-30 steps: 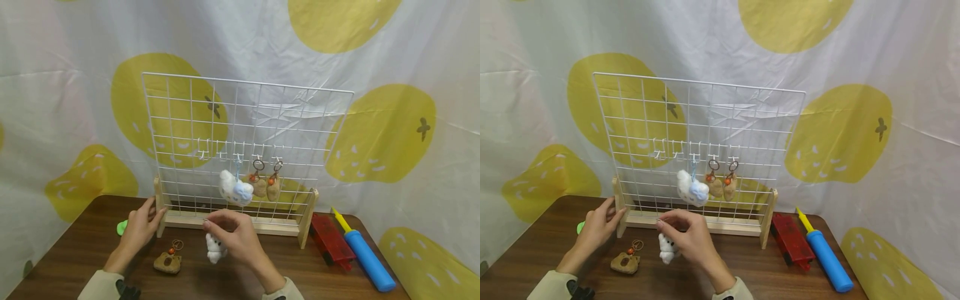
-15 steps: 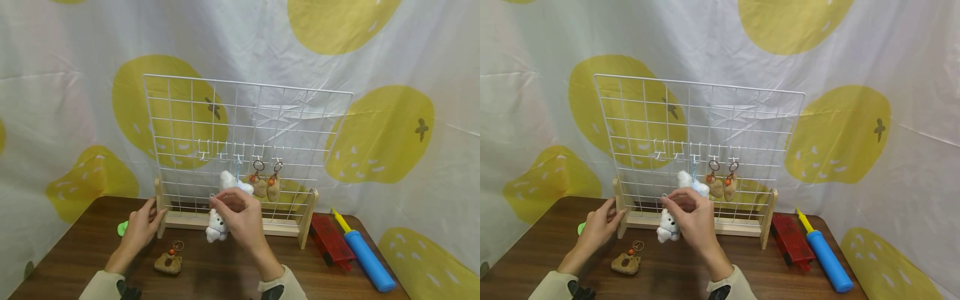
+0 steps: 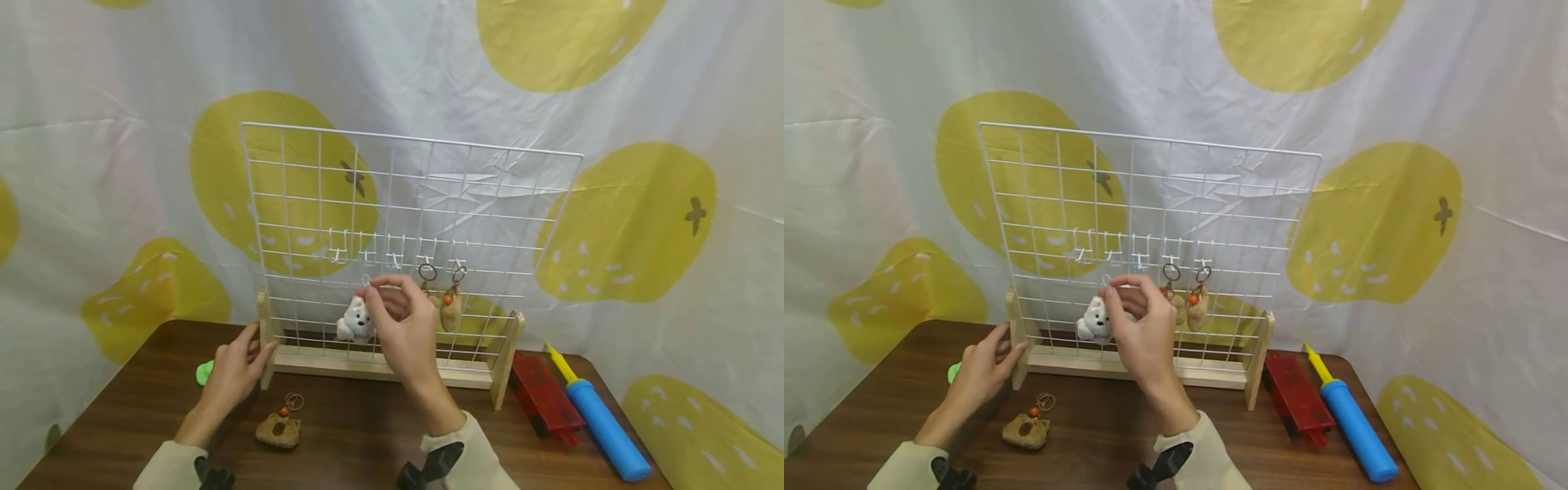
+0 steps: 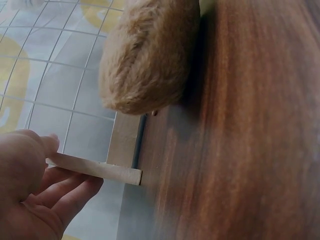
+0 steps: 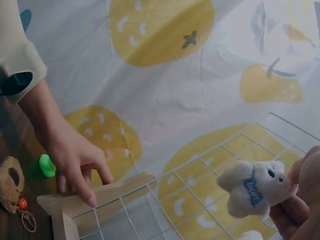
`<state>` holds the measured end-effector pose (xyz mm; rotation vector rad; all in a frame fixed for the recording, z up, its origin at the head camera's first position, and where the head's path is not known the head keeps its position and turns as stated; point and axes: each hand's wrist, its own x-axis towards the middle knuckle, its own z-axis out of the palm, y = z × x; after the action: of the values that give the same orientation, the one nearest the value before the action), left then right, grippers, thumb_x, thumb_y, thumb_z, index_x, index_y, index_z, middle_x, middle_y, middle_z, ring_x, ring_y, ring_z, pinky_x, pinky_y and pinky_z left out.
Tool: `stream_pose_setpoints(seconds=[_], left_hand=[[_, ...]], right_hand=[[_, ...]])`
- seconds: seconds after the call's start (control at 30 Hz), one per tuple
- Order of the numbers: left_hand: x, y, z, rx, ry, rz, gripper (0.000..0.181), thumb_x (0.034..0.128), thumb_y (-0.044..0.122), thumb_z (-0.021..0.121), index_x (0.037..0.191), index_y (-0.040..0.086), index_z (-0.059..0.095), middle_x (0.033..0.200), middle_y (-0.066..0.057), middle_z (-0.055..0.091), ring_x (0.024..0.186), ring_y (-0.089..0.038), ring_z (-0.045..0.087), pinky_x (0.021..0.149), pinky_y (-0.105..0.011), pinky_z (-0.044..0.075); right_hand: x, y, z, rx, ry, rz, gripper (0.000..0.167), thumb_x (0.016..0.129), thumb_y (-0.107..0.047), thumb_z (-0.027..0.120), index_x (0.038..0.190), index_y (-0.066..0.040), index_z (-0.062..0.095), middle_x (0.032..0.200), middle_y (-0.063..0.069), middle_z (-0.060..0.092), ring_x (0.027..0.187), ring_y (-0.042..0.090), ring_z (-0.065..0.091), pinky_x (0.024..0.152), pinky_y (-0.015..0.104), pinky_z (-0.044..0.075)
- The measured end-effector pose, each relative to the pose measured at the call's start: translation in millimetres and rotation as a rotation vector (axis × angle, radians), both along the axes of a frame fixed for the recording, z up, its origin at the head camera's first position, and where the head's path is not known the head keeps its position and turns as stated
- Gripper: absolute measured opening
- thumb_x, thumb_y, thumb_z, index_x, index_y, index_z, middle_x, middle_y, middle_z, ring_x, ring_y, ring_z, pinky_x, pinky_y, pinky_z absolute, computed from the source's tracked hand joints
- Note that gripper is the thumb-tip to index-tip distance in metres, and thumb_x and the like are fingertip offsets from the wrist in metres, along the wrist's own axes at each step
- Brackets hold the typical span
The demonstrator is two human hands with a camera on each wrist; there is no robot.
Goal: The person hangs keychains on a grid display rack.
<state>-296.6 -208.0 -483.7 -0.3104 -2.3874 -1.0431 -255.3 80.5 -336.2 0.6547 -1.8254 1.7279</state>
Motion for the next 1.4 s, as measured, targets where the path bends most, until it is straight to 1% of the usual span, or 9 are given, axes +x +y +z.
stream_pose_setpoints(seconds=[0.17, 0.33, 0.47, 0.6, 0.7, 0.8, 1.1, 1.23, 1.4], left_hand=[[-0.3, 0.4, 0.1, 0.002, -0.002, -0.003, 0.037, 0.1054, 0.013, 0.073, 0.137, -0.003, 0.061, 0.116, -0.031, 0.076, 0.1, -0.047, 0.079, 0.078, -0.051, 0.069], [-0.6, 0.8, -0.6, -0.002, 0.003, -0.004, 0.038, 0.1051, 0.012, 0.073, 0.137, -0.003, 0.061, 0.116, -0.031, 0.076, 0.1, -0.047, 0.08, 0.079, -0.051, 0.069], [-0.4, 0.5, -1.5, -0.007, -0.002, -0.004, 0.039, 0.1054, 0.013, 0.073, 0.139, -0.003, 0.061, 0.117, -0.03, 0.077, 0.101, -0.047, 0.08, 0.079, -0.051, 0.069], [-0.3, 0.3, -1.9, 0.0, -0.018, -0.008, 0.041, 0.1061, 0.014, 0.072, 0.141, -0.003, 0.059, 0.119, -0.032, 0.075, 0.102, -0.048, 0.079, 0.079, -0.051, 0.069], [-0.5, 0.4, -1.7, 0.0, -0.022, -0.011, 0.041, 0.1064, 0.015, 0.072, 0.142, -0.003, 0.059, 0.119, -0.033, 0.075, 0.103, -0.048, 0.079, 0.08, -0.051, 0.069], [-0.8, 0.7, -1.3, -0.002, -0.015, -0.014, 0.04, 0.1063, 0.014, 0.072, 0.14, -0.002, 0.06, 0.119, -0.033, 0.075, 0.102, -0.048, 0.079, 0.079, -0.052, 0.069], [-2.2, -0.1, 0.5, -0.012, -0.006, -0.004, 0.037, 0.1056, 0.014, 0.073, 0.137, -0.002, 0.061, 0.116, -0.03, 0.077, 0.1, -0.047, 0.08, 0.077, -0.051, 0.069], [-1.4, -0.7, 0.6, -0.012, -0.006, 0.001, 0.037, 0.1053, 0.014, 0.073, 0.136, -0.002, 0.061, 0.115, -0.031, 0.077, 0.1, -0.047, 0.079, 0.077, -0.052, 0.069], [-0.4, -0.9, -0.1, -0.006, -0.002, 0.001, 0.038, 0.1051, 0.013, 0.073, 0.138, -0.001, 0.061, 0.116, -0.032, 0.076, 0.101, -0.048, 0.079, 0.078, -0.052, 0.069]], right_hand=[[-3.8, -4, 7.8, -0.003, 0.035, -0.049, 0.008, 0.104, -0.009, 0.073, 0.11, -0.005, 0.073, 0.099, 0.012, 0.085, 0.092, 0.022, 0.084, 0.08, 0.029, 0.07], [-9.2, -9, 14.8, -0.027, 0.069, -0.067, 0.01, 0.103, -0.007, 0.074, 0.111, -0.002, 0.073, 0.101, 0.015, 0.085, 0.093, 0.025, 0.084, 0.082, 0.031, 0.071], [-15.0, -11, 16.0, -0.026, 0.071, -0.087, 0.009, 0.102, -0.004, 0.074, 0.111, -0.001, 0.074, 0.101, 0.016, 0.084, 0.093, 0.026, 0.084, 0.083, 0.031, 0.07], [-16.5, -11, 13.6, 0.008, 0.065, -0.127, 0.008, 0.102, -0.004, 0.074, 0.11, -0.002, 0.075, 0.101, 0.015, 0.085, 0.093, 0.025, 0.085, 0.08, 0.028, 0.07], [-15.2, -11, 11.5, 0.049, 0.077, -0.164, 0.009, 0.102, -0.006, 0.075, 0.109, -0.002, 0.076, 0.101, 0.014, 0.085, 0.095, 0.023, 0.084, 0.079, 0.026, 0.07], [-13.1, -8, 10.5, 0.079, 0.1, -0.188, 0.011, 0.102, -0.006, 0.074, 0.11, -0.001, 0.077, 0.103, 0.014, 0.084, 0.096, 0.023, 0.084, 0.083, 0.025, 0.069], [-7.1, 1, 8.6, 0.132, 0.19, -0.201, 0.016, 0.1, -0.001, 0.074, 0.115, 0.0, 0.079, 0.112, 0.014, 0.082, 0.108, 0.023, 0.081, 0.094, 0.025, 0.066], [-2.2, 4, 4.0, 0.133, 0.22, -0.21, 0.015, 0.099, 0.0, 0.074, 0.113, 0.001, 0.079, 0.112, 0.013, 0.081, 0.109, 0.023, 0.08, 0.094, 0.025, 0.067], [8.0, 8, -5.0, 0.139, 0.265, -0.206, 0.011, 0.1, -0.001, 0.075, 0.11, 0.001, 0.079, 0.106, 0.013, 0.081, 0.104, 0.024, 0.079, 0.089, 0.026, 0.069]])
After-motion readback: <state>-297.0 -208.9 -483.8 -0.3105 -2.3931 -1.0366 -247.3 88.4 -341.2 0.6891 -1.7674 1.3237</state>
